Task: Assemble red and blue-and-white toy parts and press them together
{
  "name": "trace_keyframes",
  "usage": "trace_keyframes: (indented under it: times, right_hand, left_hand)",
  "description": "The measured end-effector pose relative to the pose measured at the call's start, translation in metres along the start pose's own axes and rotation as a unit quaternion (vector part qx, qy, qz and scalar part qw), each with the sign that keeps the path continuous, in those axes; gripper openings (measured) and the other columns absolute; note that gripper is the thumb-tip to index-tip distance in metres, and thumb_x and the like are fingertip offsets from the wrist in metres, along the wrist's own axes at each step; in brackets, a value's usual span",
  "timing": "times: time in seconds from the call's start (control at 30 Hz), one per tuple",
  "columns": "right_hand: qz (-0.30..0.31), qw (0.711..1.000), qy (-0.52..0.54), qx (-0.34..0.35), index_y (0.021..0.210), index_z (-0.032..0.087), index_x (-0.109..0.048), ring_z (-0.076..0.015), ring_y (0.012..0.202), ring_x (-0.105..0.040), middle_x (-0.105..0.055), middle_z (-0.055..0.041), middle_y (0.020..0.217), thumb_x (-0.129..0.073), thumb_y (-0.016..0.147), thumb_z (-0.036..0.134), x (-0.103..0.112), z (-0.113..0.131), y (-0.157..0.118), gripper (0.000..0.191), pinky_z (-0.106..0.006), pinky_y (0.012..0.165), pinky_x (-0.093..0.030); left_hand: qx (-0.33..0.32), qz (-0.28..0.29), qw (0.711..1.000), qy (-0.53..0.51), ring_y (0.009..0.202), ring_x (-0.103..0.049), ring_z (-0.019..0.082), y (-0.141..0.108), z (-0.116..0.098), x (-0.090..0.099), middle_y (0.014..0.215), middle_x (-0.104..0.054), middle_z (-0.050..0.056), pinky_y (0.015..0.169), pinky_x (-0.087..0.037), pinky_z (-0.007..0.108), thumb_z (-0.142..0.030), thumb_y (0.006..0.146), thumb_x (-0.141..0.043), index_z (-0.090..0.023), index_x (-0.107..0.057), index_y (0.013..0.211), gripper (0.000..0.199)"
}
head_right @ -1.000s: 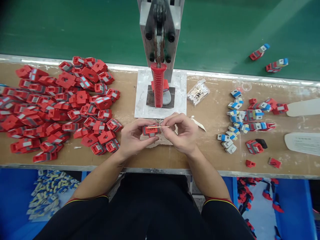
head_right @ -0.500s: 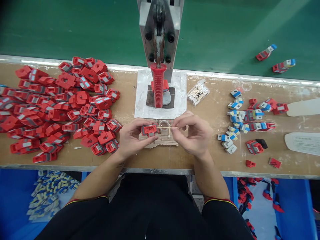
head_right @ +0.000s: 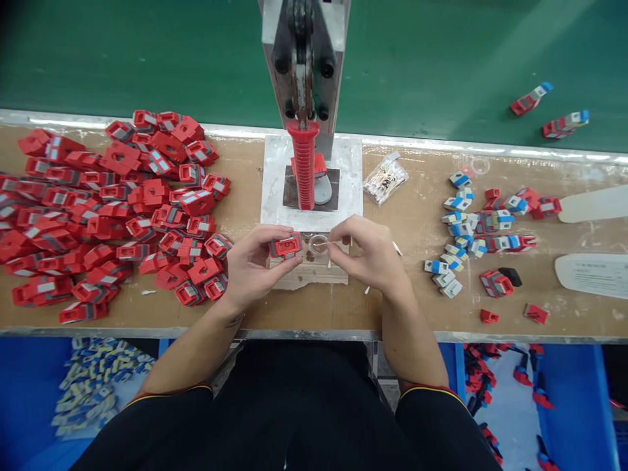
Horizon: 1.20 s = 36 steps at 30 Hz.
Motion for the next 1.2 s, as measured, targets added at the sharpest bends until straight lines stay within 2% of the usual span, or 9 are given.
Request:
trace_keyframes:
  times: [0.1, 0.2, 0.4, 0.57, 0.73, 1.2]
  right_hand:
    - [-0.11, 0.987, 0.119, 0.026, 0.076, 0.026, -0.065, -0.0154, 0.057, -0.06, -0.074, 0.0002, 0.071, -0.079, 0.09, 0.029, 0.017, 0.008, -0.004, 0.02, -0.032, 0.053, -0.044]
    - [-0.164, 0.961, 0.215, 0.056, 0.077, 0.026, -0.065, -0.0157, 0.058, -0.062, -0.073, 0.0007, 0.069, -0.084, 0.09, 0.035, 0.017, 0.014, -0.006, 0.024, -0.032, 0.054, -0.047]
    - [-0.137, 0.953, 0.266, 0.055, 0.082, 0.025, -0.067, -0.0138, 0.06, -0.063, -0.075, 0.0007, 0.073, -0.084, 0.092, 0.029, -0.004, 0.017, -0.004, 0.02, -0.029, 0.054, -0.046]
    - [-0.117, 0.957, 0.259, 0.048, 0.082, 0.025, -0.067, -0.013, 0.059, -0.062, -0.077, 0.0001, 0.076, -0.081, 0.094, 0.028, -0.011, 0.015, -0.004, 0.018, -0.029, 0.054, -0.047]
    - [-0.114, 0.963, 0.242, 0.041, 0.081, 0.025, -0.067, -0.0139, 0.06, -0.064, -0.077, -0.0006, 0.076, -0.081, 0.093, 0.029, -0.011, 0.014, -0.004, 0.019, -0.03, 0.054, -0.049]
    - [-0.115, 0.973, 0.189, 0.059, 0.079, 0.025, -0.067, -0.0136, 0.058, -0.063, -0.076, 0.0008, 0.072, -0.08, 0.086, 0.015, 0.002, 0.015, -0.002, 0.018, -0.029, 0.051, -0.045]
  left_hand:
    - [-0.009, 0.007, 1.0, 0.004, 0.103, -0.079, 0.023, 0.0, -0.002, -0.001, 0.111, -0.083, 0.008, 0.092, -0.065, 0.04, -0.033, 0.086, -0.091, -0.024, -0.078, 0.11, 0.028]
    - [-0.02, 0.011, 1.0, 0.01, 0.104, -0.079, 0.023, 0.0, -0.004, -0.002, 0.111, -0.082, 0.008, 0.092, -0.065, 0.039, -0.03, 0.088, -0.09, -0.024, -0.078, 0.11, 0.026]
    - [-0.027, 0.008, 0.999, 0.019, 0.102, -0.079, 0.022, -0.001, -0.007, -0.003, 0.112, -0.082, 0.008, 0.09, -0.066, 0.037, -0.031, 0.088, -0.09, -0.024, -0.079, 0.109, 0.025]
    - [-0.034, 0.008, 0.999, 0.018, 0.103, -0.079, 0.022, -0.001, -0.008, -0.003, 0.111, -0.082, 0.008, 0.09, -0.066, 0.037, -0.031, 0.088, -0.091, -0.025, -0.079, 0.11, 0.026]
    - [-0.049, 0.007, 0.998, 0.025, 0.102, -0.079, 0.021, -0.001, -0.01, -0.003, 0.112, -0.082, 0.007, 0.089, -0.066, 0.034, -0.028, 0.089, -0.09, -0.024, -0.078, 0.112, 0.026]
    - [-0.06, 0.003, 0.997, 0.053, 0.099, -0.079, 0.02, -0.001, -0.013, -0.002, 0.108, -0.081, 0.006, 0.088, -0.066, 0.033, -0.023, 0.087, -0.09, -0.023, -0.077, 0.11, 0.026]
Point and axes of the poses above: each hand's wrist, its own y-axis towards the middle knuckle, its own x-axis out of the back of the hand, z = x × y, the point moved 8 cm from there along y, towards the middle knuckle
